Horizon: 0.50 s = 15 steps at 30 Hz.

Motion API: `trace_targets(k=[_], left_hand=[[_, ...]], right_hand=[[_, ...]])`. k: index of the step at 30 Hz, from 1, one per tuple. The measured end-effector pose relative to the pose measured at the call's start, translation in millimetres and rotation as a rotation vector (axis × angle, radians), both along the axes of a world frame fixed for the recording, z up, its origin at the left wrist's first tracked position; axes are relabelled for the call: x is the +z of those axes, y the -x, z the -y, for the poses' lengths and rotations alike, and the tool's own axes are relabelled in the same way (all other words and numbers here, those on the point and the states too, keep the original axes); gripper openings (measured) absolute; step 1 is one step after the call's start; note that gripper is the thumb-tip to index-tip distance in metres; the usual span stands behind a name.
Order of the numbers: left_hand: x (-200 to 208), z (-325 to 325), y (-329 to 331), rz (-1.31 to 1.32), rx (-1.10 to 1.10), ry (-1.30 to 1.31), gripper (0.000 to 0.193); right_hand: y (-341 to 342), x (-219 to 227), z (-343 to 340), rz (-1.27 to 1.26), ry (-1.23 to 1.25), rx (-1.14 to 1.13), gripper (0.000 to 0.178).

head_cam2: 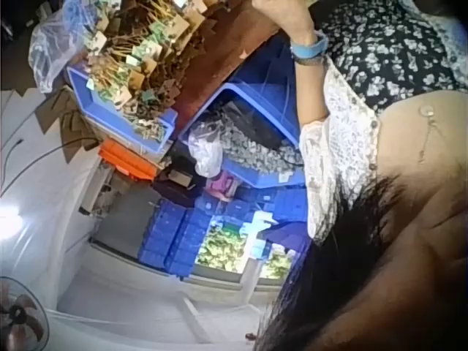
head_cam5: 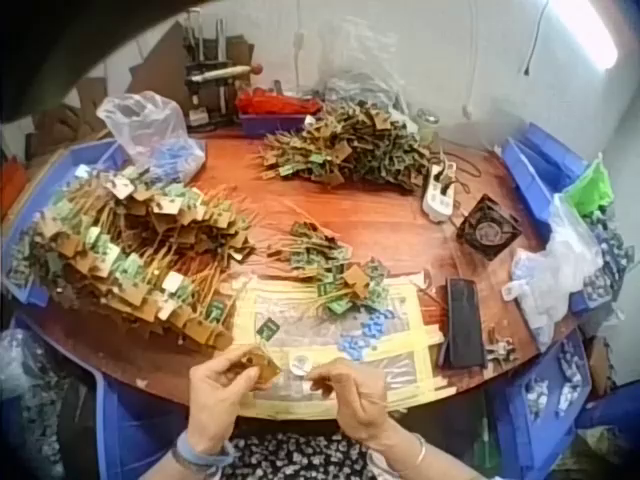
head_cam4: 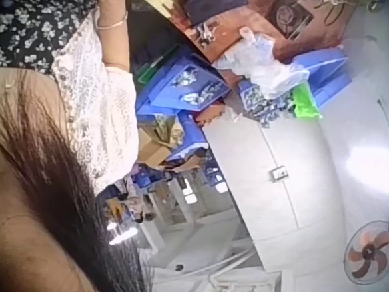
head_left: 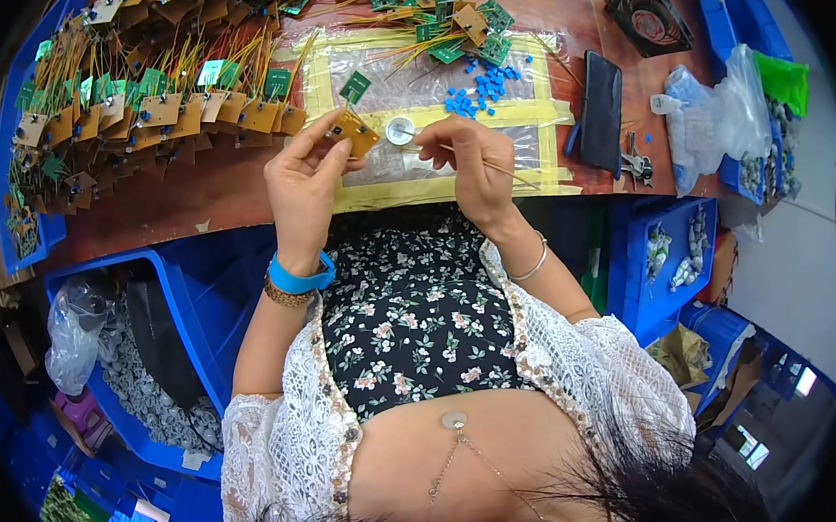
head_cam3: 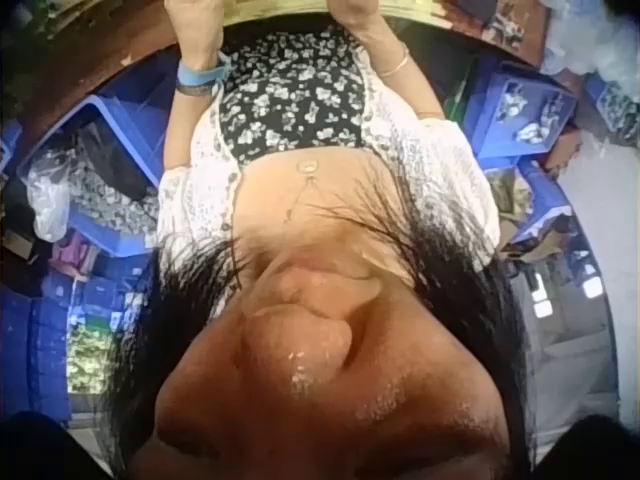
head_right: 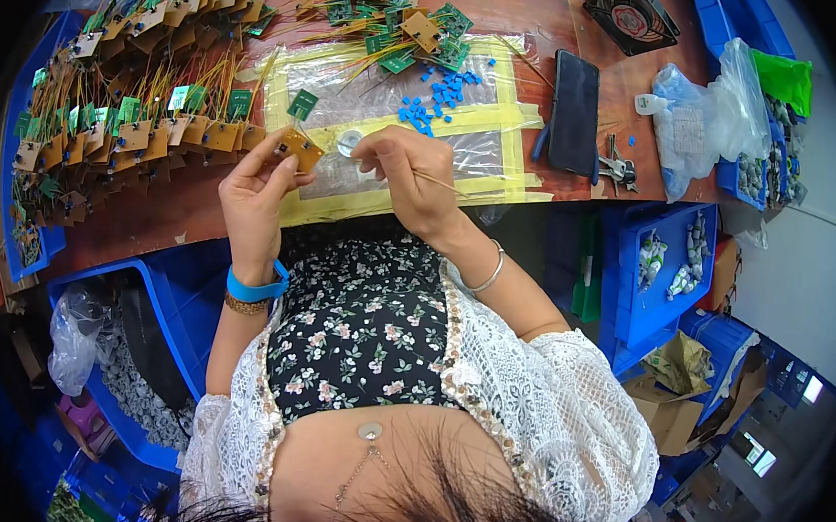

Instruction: Manually assembling and sorting small electronic circuit boards and wires at a factory workbench.

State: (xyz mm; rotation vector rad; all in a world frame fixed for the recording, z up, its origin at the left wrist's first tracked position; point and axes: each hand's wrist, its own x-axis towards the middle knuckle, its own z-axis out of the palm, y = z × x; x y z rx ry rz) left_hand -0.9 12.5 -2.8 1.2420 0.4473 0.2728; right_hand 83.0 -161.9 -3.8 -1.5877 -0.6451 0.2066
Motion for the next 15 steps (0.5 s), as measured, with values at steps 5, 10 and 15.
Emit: trace_targets(k=[5,10,15], left_hand=[[10,9,0,-0.022,-0.06,0.175,0.039],[14,12,0,-0.033,-0.088,0.246,0.043],[16,13,2,-0.037,-0.087,0.268,0.041]], right_hand=[[8,9,-11,-0.075,-0.143,0.097,0.052],[9,11,-12,-0.056,-0.114,0.101,0.052],[6,13,-13,0.119,-0.038,0.078,0.041]])
